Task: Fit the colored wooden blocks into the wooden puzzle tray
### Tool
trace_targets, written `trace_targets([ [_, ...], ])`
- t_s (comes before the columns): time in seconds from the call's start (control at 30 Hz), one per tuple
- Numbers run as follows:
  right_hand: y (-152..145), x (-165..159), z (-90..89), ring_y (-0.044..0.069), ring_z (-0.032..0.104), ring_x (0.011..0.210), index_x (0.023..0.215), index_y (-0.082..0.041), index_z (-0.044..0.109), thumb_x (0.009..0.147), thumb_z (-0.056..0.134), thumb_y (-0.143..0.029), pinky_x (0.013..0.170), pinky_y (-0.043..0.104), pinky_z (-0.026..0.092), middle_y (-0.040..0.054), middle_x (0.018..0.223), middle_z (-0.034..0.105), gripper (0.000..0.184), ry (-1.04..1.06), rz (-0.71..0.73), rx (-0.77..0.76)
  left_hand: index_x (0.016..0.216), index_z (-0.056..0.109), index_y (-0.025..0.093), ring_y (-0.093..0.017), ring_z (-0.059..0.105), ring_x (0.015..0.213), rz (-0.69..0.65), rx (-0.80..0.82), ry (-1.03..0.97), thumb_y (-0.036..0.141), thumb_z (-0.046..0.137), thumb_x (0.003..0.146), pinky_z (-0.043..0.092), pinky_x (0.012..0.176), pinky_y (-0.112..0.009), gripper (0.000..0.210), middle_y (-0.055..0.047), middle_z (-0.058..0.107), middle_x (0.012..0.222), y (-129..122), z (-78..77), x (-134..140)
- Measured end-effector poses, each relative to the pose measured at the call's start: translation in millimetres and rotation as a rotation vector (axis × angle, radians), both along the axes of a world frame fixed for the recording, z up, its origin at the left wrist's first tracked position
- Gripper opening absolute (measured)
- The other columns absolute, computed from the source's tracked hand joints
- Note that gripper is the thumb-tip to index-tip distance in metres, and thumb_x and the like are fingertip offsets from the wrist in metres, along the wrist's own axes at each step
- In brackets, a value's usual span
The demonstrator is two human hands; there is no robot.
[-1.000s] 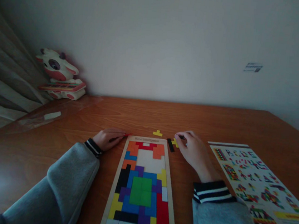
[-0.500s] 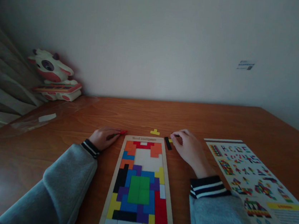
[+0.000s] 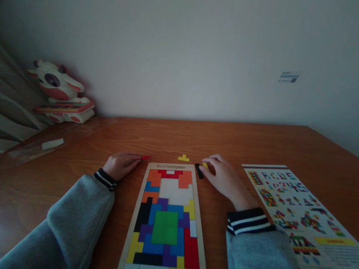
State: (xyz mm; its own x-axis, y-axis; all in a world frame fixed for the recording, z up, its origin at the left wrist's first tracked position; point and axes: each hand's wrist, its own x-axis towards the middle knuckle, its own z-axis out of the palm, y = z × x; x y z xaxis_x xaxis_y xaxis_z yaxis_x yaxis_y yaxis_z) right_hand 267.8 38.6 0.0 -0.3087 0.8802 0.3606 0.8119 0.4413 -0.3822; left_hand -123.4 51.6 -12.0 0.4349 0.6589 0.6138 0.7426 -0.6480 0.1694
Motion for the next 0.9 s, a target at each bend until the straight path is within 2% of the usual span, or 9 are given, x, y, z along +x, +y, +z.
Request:
trace_targets([
  [0.13,-1,1,-5.8,0.027,0.058,0.112,0.122,-0.026,0.063,0.091,0.054,-0.041,0.098,0.046,0.047,0.0096,0.120,0.061,0.036,-0.041,0.118,-0.058,0.096,0.073,0.023,-0.017,0.071,0.090,-0.046,-0.006,-0.051,0.029,0.055,0.092,0.060,0.084,-0.034,0.019,-0.003,0.075,0.097,-4,3.0,9],
  [0.3,-2,2,-13.9,0.031,0.053,0.120,0.129,-0.024,0.059,0.092,0.051,-0.038,0.100,0.052,0.045,0.0127,0.132,0.055,0.041,-0.119,0.077,-0.067,0.097,0.073,0.022,-0.017,0.070,0.092,-0.146,-0.044,-0.032,0.028,0.057,0.092,0.059,0.085,-0.032,0.018,-0.004,0.074,0.099,-13,5.7,25],
  [0.57,-2,6,-10.9,0.030,0.052,0.122,0.121,-0.025,0.063,0.089,0.057,-0.038,0.102,0.051,0.043,0.0116,0.132,0.055,0.035,-0.062,0.058,-0.150,0.097,0.072,0.021,-0.017,0.069,0.093,-0.263,-0.073,-0.007,0.024,0.057,0.092,0.058,0.085,-0.032,0.017,-0.006,0.073,0.101,-16,3.7,32],
  [0.73,-6,5,-1.6,0.032,0.052,0.121,0.115,-0.023,0.063,0.081,0.065,-0.045,0.100,0.050,0.043,0.0122,0.130,0.054,0.040,-0.093,-0.057,-0.260,0.099,0.072,0.020,-0.017,0.068,0.094,-0.283,-0.065,-0.005,0.023,0.058,0.092,0.058,0.085,-0.031,0.016,-0.007,0.073,0.101,-14,-0.1,31],
  [0.9,-6,9,4.0,0.030,0.053,0.117,0.098,-0.025,0.069,0.085,0.061,-0.035,0.103,0.048,0.038,0.0094,0.125,0.056,0.019,-0.168,-0.065,-0.272,0.099,0.072,0.019,-0.017,0.069,0.093,-0.277,-0.072,-0.008,0.023,0.059,0.091,0.058,0.085,-0.031,0.016,-0.006,0.073,0.100,-13,-2.2,32],
])
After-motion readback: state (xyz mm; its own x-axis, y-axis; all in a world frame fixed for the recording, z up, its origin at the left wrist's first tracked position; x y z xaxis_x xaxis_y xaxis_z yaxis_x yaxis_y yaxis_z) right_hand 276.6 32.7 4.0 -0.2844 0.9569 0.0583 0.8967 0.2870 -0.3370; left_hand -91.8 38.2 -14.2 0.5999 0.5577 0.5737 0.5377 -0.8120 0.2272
